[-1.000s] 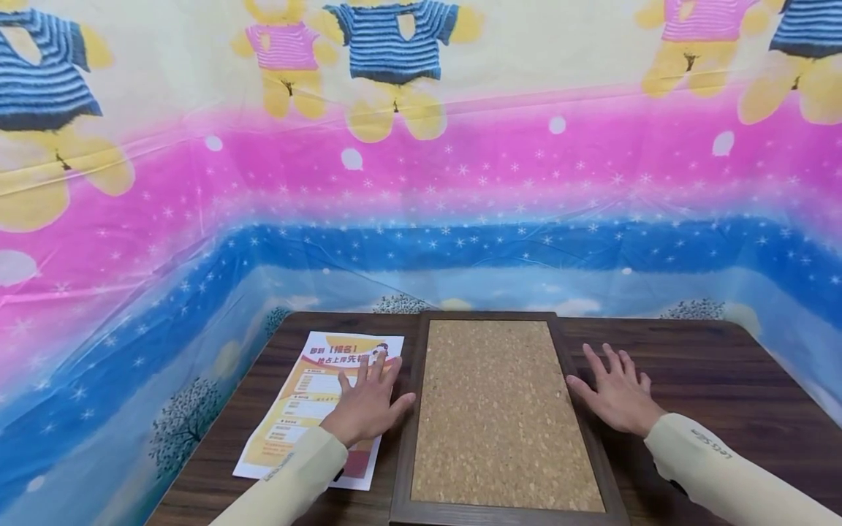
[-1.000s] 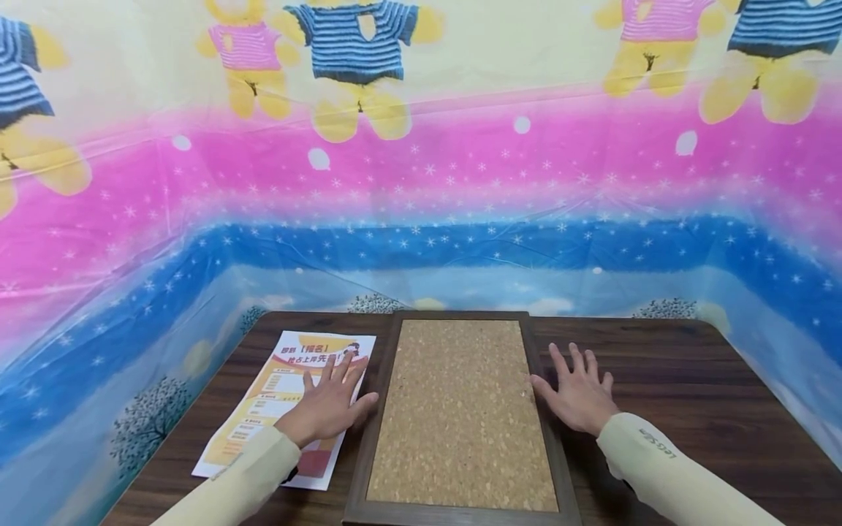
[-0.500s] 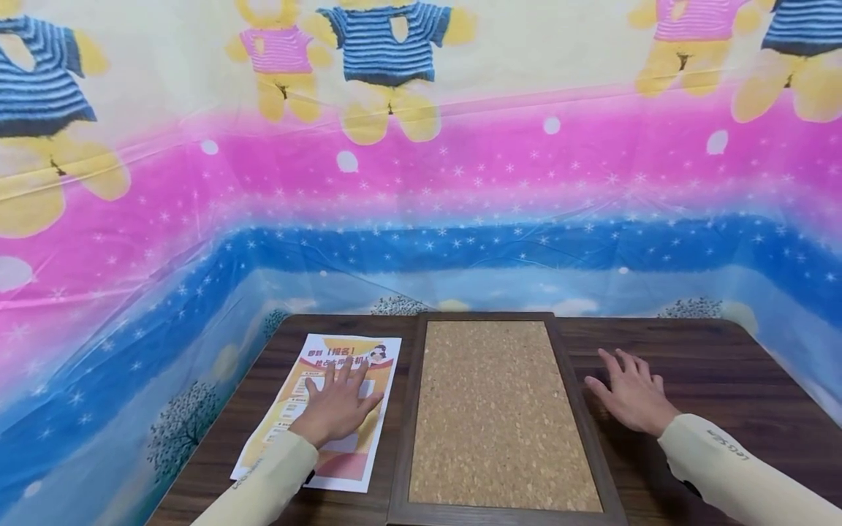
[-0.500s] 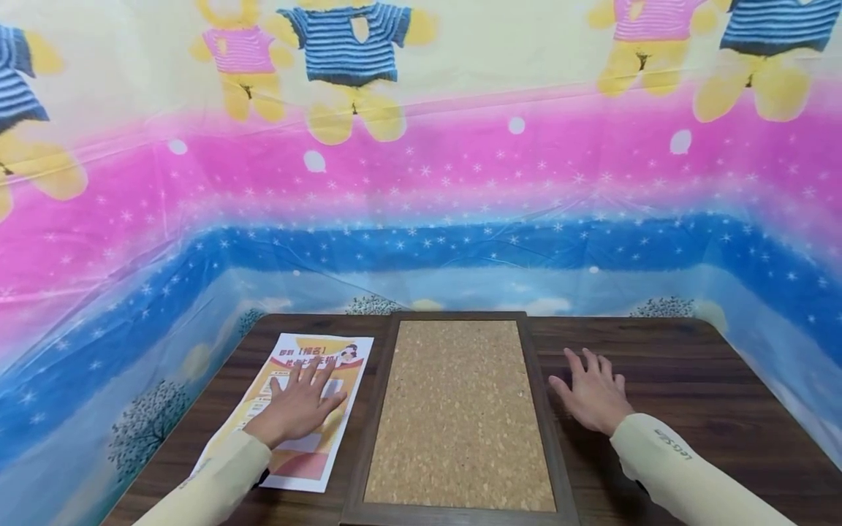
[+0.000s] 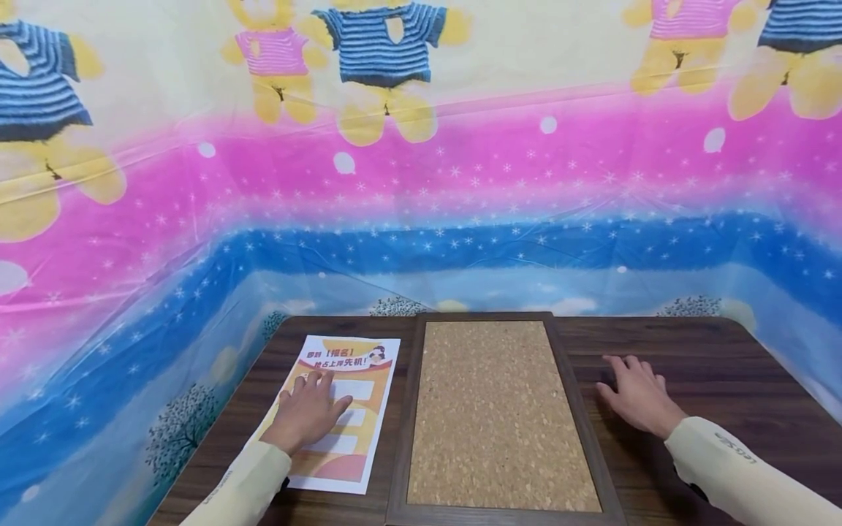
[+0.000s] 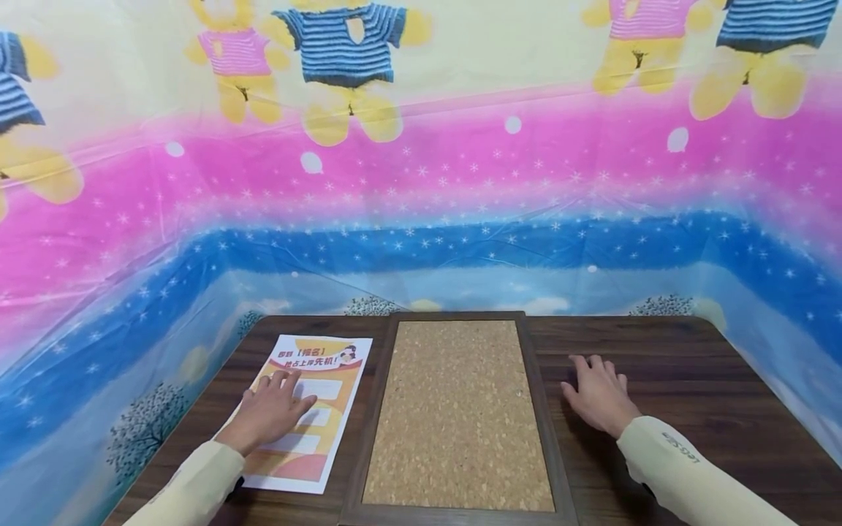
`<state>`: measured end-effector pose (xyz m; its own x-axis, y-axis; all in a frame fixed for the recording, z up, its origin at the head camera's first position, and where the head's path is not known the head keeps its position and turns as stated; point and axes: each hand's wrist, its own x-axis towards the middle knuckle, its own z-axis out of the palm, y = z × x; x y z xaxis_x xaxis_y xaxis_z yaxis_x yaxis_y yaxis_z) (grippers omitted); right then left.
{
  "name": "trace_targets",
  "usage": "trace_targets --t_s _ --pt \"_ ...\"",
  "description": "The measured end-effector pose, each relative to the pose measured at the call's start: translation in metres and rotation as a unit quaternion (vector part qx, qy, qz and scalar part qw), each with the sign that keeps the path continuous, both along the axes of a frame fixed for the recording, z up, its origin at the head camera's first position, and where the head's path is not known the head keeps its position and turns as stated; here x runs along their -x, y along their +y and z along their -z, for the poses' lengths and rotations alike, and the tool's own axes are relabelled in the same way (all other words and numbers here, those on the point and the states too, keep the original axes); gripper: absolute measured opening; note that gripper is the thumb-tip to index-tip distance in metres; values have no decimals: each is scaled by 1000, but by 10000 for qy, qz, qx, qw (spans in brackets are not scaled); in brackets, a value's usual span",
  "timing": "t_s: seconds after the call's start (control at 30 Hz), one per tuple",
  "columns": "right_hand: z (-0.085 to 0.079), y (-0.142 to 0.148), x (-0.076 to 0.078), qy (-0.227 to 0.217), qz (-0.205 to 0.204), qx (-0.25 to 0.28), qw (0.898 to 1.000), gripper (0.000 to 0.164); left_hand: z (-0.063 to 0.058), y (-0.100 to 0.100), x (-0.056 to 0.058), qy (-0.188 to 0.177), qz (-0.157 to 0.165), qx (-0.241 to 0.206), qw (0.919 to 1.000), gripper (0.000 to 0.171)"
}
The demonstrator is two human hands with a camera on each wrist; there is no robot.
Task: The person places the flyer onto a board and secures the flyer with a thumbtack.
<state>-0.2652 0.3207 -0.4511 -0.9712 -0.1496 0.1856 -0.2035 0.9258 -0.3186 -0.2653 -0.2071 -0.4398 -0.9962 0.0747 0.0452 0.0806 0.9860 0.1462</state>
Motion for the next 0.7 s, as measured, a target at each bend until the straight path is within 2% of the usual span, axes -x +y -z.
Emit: trace_targets --t_s 0.27,0.57,0.7 --pt "2 2 2 18 -16 111 9999 45 -1 -14 -1 11 -133 39 9999 68" --pt "3 6 4 -215 -137 205 9995 32 -3 -31 -4 -194 -300 29 9994 64" --pt "3 7 4 -205 -224 151 9994 24 -2 -39 -4 -312 -383 78 9987 68"
